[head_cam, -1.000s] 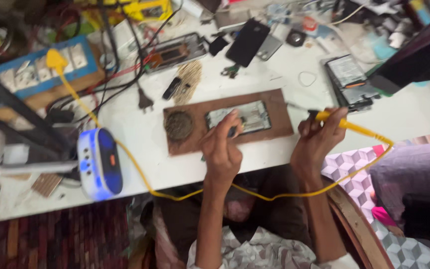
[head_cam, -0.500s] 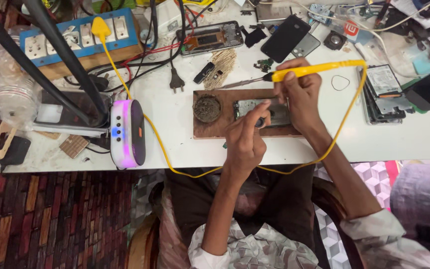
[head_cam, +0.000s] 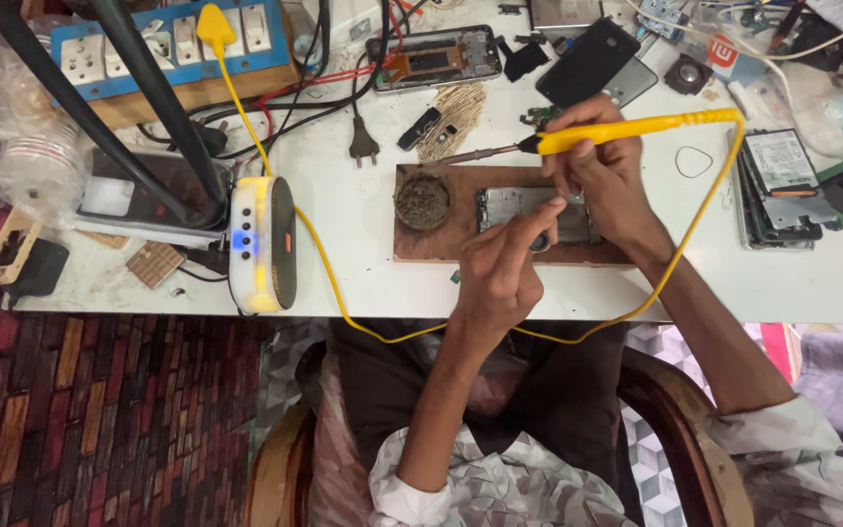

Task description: The person uses a soldering iron and solder wire to apply solder to a small circuit board placed on a wooden board. The person repeatedly melts solder onto the board while holding the components steady.

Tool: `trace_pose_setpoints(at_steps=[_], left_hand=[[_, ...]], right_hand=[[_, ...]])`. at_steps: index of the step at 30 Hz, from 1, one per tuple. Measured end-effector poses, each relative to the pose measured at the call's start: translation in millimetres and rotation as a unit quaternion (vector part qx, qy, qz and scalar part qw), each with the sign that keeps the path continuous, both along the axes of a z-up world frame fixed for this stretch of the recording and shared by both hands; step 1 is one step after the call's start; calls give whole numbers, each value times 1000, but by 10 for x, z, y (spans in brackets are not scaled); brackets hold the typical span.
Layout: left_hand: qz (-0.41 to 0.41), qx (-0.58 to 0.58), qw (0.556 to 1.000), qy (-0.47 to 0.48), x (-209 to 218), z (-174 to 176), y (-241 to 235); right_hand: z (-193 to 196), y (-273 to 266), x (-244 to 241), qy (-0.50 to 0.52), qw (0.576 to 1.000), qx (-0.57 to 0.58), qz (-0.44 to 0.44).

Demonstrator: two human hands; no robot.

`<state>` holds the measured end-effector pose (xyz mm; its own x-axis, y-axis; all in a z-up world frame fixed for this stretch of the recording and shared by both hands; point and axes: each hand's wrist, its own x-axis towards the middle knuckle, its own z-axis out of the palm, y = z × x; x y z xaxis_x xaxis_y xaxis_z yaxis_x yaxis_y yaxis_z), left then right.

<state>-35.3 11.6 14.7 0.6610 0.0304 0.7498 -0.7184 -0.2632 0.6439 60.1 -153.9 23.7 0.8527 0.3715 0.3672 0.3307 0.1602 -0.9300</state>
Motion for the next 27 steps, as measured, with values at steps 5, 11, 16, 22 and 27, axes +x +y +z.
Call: trace_pose_setpoints(at_steps=[5, 11, 16, 22, 27], left_hand=[[1, 11, 1000, -25, -9, 1, 1], [3, 28, 1000, -8, -10, 1, 11], [-5, 25, 1000, -19, -22, 3, 23], [-1, 19, 1000, -13, -28, -8, -1], [-9, 2, 1000, 4, 4, -33, -37]], right_hand=[[23, 15, -49, -9, 999, -47, 12], [199, 125, -127, -100, 979, -177, 5], [331, 129, -181, -161, 954, -253, -30], [156, -58, -224, -30, 998, -41, -30], [79, -460, -392, -57, 979, 144, -135]])
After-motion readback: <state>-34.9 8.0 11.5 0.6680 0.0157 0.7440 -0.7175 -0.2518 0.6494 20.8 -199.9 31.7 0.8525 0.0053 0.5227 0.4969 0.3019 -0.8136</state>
